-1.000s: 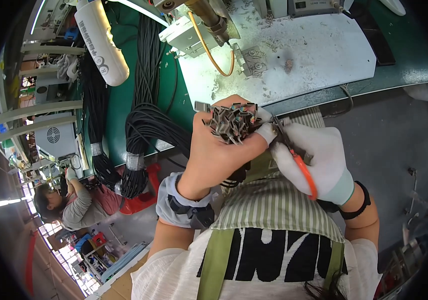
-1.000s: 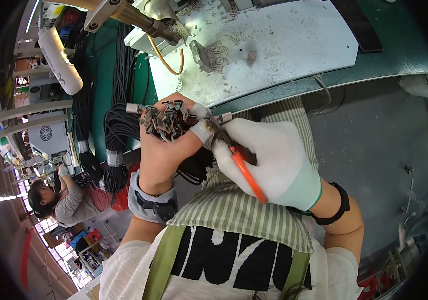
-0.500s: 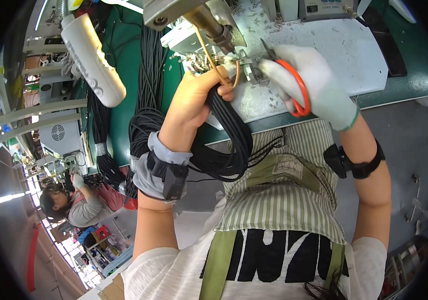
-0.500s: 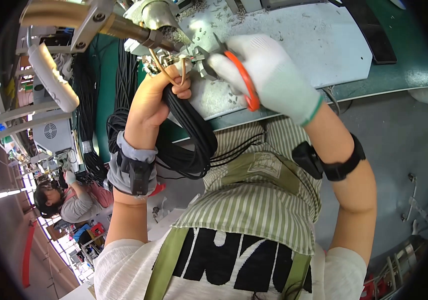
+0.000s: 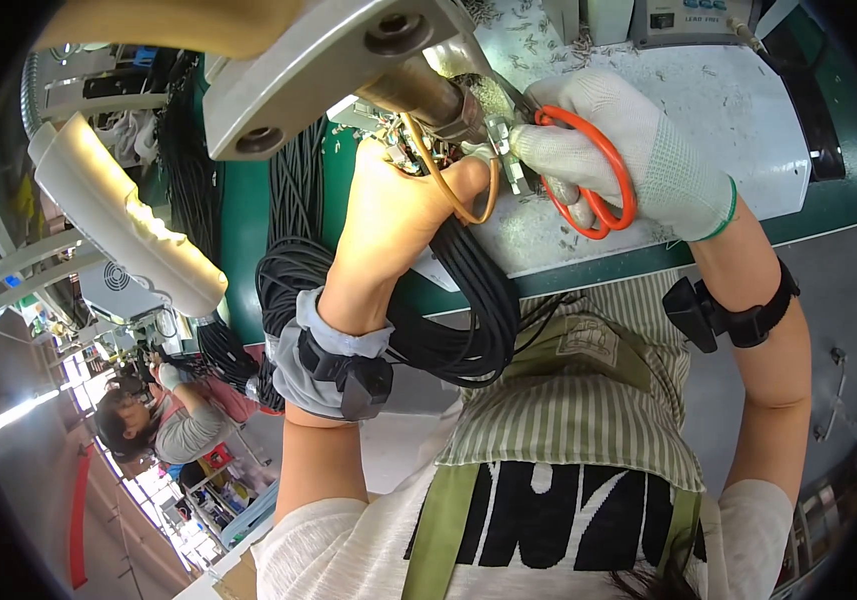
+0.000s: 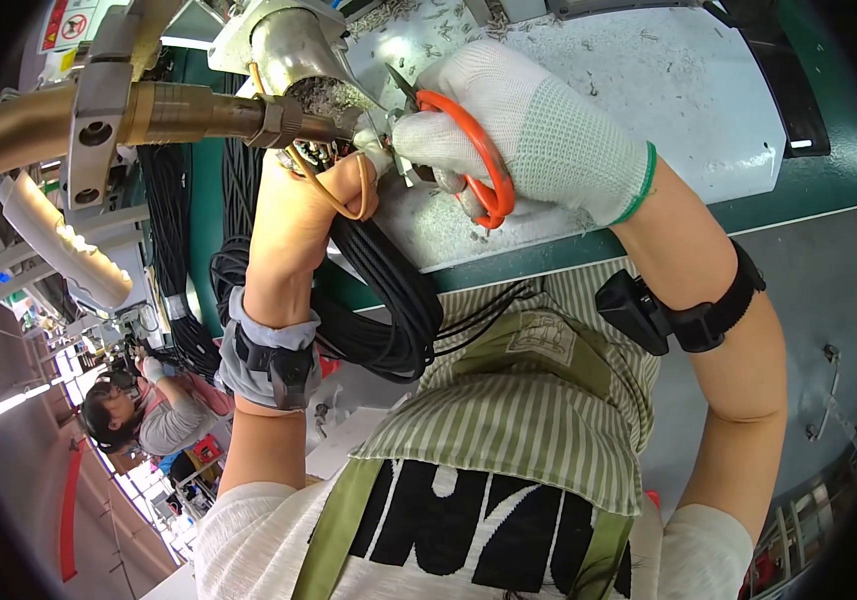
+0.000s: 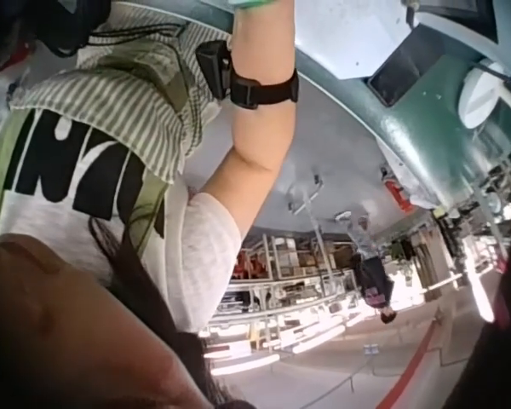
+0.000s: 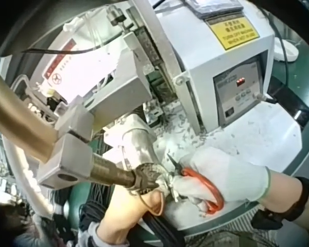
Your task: The person holds a bundle of wires and uses shears to trim the ends of individual wires before placing them into a machine that presses them. They repeat this process of trimming and pressing for each wire in the bundle.
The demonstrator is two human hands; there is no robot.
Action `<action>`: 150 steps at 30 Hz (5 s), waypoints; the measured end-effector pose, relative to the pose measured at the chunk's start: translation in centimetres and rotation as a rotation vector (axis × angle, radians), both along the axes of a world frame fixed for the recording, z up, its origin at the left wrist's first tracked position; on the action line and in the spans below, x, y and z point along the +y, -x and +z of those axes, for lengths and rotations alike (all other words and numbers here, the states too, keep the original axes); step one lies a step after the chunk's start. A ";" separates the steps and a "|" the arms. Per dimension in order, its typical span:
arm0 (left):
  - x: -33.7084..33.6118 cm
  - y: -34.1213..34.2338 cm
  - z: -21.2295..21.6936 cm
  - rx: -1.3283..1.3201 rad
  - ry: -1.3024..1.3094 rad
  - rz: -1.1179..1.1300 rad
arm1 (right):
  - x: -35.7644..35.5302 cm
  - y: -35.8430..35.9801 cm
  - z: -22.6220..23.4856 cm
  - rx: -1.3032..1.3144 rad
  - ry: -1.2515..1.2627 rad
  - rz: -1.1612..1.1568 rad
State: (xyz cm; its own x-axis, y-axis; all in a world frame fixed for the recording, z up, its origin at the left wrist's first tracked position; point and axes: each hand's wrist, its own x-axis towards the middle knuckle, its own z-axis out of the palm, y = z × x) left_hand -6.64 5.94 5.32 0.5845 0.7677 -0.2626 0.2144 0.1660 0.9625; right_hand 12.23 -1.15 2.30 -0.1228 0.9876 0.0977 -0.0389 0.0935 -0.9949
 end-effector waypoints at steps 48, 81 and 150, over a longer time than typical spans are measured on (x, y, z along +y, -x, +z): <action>-12.1 3.7 2.5 -0.122 -0.010 0.148 | -11.5 6.0 7.6 0.405 0.579 0.129; -11.1 3.1 3.1 -0.186 0.127 -0.083 | -15.6 1.8 5.5 -0.841 0.108 -0.552; -10.3 2.2 3.9 -0.142 -0.101 0.063 | -11.5 4.8 10.5 -1.396 -0.224 -0.245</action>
State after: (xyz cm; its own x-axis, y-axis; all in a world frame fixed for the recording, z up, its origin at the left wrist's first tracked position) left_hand -8.83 -4.39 9.26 0.5603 0.8222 -0.1005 0.0672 0.0758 0.9949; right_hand 7.45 -12.62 12.77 -0.0782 0.9778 0.1942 0.9793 0.1118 -0.1689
